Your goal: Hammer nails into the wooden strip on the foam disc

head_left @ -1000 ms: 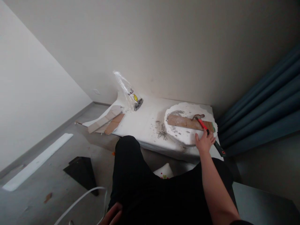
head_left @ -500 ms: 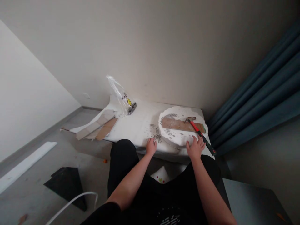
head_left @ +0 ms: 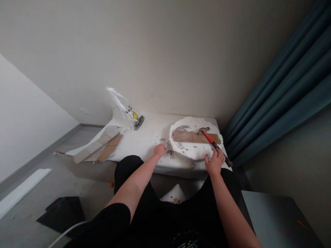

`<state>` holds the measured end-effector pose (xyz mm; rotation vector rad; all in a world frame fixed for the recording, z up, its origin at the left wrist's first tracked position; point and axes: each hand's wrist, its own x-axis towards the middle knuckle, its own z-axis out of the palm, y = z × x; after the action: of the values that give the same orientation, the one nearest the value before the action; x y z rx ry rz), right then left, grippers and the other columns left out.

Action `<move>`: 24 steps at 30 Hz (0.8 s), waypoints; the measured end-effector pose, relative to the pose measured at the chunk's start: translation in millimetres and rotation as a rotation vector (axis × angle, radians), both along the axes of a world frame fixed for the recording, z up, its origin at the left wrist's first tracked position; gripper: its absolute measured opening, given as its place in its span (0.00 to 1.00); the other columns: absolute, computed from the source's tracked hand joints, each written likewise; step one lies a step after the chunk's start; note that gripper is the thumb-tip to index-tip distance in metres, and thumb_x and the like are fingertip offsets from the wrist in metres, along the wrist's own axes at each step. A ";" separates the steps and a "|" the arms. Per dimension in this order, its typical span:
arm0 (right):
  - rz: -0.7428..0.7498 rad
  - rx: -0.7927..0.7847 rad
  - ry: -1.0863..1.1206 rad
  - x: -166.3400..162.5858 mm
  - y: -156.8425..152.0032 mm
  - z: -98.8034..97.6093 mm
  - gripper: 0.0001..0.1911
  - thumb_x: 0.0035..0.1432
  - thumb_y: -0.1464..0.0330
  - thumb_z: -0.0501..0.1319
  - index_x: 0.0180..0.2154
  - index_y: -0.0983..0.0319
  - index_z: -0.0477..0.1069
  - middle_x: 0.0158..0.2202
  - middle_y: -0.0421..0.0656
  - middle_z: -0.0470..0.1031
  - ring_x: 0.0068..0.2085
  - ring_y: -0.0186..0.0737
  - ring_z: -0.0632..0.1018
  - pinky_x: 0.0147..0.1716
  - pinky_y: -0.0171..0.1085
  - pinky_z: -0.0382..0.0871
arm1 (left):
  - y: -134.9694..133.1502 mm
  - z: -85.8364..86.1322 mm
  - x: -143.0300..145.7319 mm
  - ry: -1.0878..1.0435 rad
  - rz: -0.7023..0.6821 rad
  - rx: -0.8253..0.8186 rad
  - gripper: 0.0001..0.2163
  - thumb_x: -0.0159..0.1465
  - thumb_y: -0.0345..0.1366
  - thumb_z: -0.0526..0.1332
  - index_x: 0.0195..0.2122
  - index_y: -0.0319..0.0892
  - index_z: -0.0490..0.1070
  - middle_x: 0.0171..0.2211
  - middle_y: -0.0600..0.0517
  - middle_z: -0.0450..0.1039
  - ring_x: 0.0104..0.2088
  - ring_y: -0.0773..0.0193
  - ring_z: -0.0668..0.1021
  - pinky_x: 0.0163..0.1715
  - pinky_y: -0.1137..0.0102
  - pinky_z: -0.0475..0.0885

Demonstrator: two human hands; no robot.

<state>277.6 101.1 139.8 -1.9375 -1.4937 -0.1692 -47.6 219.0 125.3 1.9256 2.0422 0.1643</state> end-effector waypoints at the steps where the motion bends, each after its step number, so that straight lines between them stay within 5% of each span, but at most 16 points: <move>1: -0.005 -0.012 0.016 -1.3 -0.2 1.4 0.27 0.64 0.60 0.53 0.59 0.69 0.66 0.65 0.64 0.62 0.69 0.63 0.58 0.66 0.63 0.49 | 5.4 4.2 -1.1 0.001 -0.010 -0.017 0.05 0.59 0.36 0.68 0.35 0.41 0.79 0.41 0.41 0.82 0.47 0.49 0.82 0.46 0.64 0.75; 6: -0.014 -0.040 0.057 -13.1 1.8 5.3 0.26 0.65 0.61 0.53 0.59 0.69 0.66 0.65 0.64 0.61 0.70 0.61 0.57 0.67 0.62 0.49 | 26.3 20.6 -2.9 -0.053 -0.044 -0.056 0.07 0.51 0.33 0.72 0.31 0.42 0.77 0.39 0.41 0.83 0.44 0.48 0.83 0.45 0.64 0.75; 13: -0.034 -0.115 -0.090 6.4 31.3 42.0 0.26 0.65 0.61 0.56 0.60 0.67 0.67 0.65 0.62 0.62 0.67 0.61 0.60 0.66 0.61 0.51 | 62.5 51.5 -7.4 -0.309 0.028 0.089 0.07 0.59 0.30 0.64 0.38 0.38 0.79 0.44 0.39 0.83 0.47 0.51 0.83 0.48 0.64 0.74; 18: -0.056 -0.391 -0.114 37.2 62.2 65.2 0.23 0.66 0.65 0.57 0.60 0.67 0.69 0.57 0.59 0.68 0.56 0.57 0.71 0.54 0.48 0.67 | 76.2 61.4 33.6 -0.582 -0.038 0.224 0.10 0.65 0.34 0.59 0.43 0.39 0.79 0.43 0.45 0.83 0.44 0.59 0.83 0.47 0.67 0.76; 24: -0.090 -0.472 -0.121 43.1 56.1 55.4 0.26 0.64 0.65 0.59 0.61 0.65 0.69 0.51 0.57 0.71 0.52 0.58 0.73 0.48 0.48 0.70 | 75.4 56.9 86.9 -0.865 -0.248 0.257 0.03 0.62 0.33 0.63 0.36 0.40 0.74 0.34 0.48 0.80 0.35 0.61 0.81 0.42 0.66 0.77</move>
<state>320.7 157.1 195.2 -2.4055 -1.6335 0.0328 39.3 294.3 182.2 1.7582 1.2410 1.0325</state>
